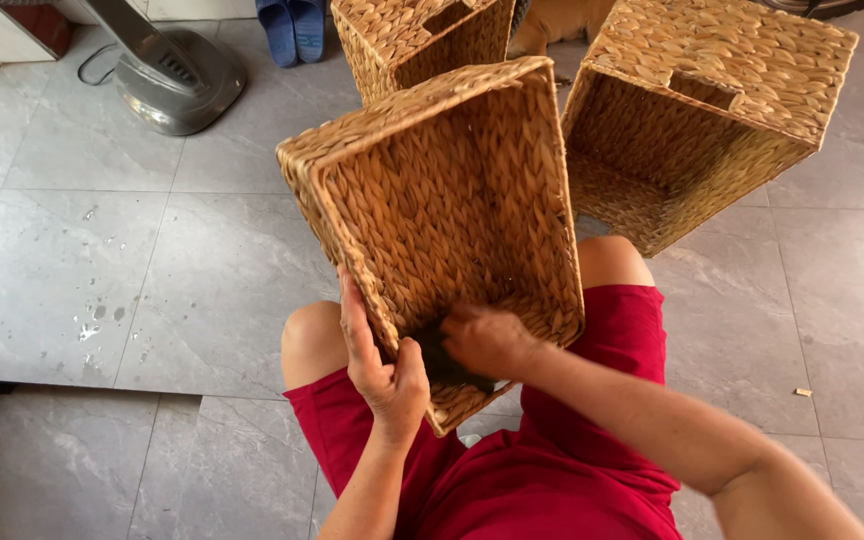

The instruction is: The person sits on the floor and wipes the exterior and interior of a woven basket using a green cloth. They rotate the basket to clean all sides and the inside, then place it down and pick up another basket to continue wiping.

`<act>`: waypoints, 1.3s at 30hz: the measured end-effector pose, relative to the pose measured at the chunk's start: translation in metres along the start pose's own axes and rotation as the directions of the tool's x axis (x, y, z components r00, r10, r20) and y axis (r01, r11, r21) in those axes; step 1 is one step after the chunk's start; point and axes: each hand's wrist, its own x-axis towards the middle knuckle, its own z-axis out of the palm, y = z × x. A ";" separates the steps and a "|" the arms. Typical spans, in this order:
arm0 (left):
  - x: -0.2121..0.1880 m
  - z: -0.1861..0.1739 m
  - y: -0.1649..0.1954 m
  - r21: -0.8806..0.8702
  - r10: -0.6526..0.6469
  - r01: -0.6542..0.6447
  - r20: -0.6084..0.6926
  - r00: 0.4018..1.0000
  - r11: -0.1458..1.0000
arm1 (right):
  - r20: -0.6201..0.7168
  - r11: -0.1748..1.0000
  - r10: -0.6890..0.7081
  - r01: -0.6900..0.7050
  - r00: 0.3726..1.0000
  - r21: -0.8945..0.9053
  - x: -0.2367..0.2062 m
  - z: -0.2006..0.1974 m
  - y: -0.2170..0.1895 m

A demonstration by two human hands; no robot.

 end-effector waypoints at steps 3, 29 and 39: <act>-0.006 -0.004 -0.002 -0.059 -0.009 0.009 -0.009 1.000 0.998 | 0.187 0.873 0.430 -0.460 0.883 0.160 -0.014 -0.010 0.038; -0.009 0.006 -0.022 -0.011 0.035 -0.035 0.008 0.999 0.999 | 0.146 0.840 0.520 -0.535 0.842 0.090 -0.014 -0.006 0.048; -0.006 0.004 -0.021 -0.010 0.030 -0.030 0.017 0.999 1.000 | -0.025 0.864 0.239 -0.201 0.971 0.462 0.018 -0.029 -0.038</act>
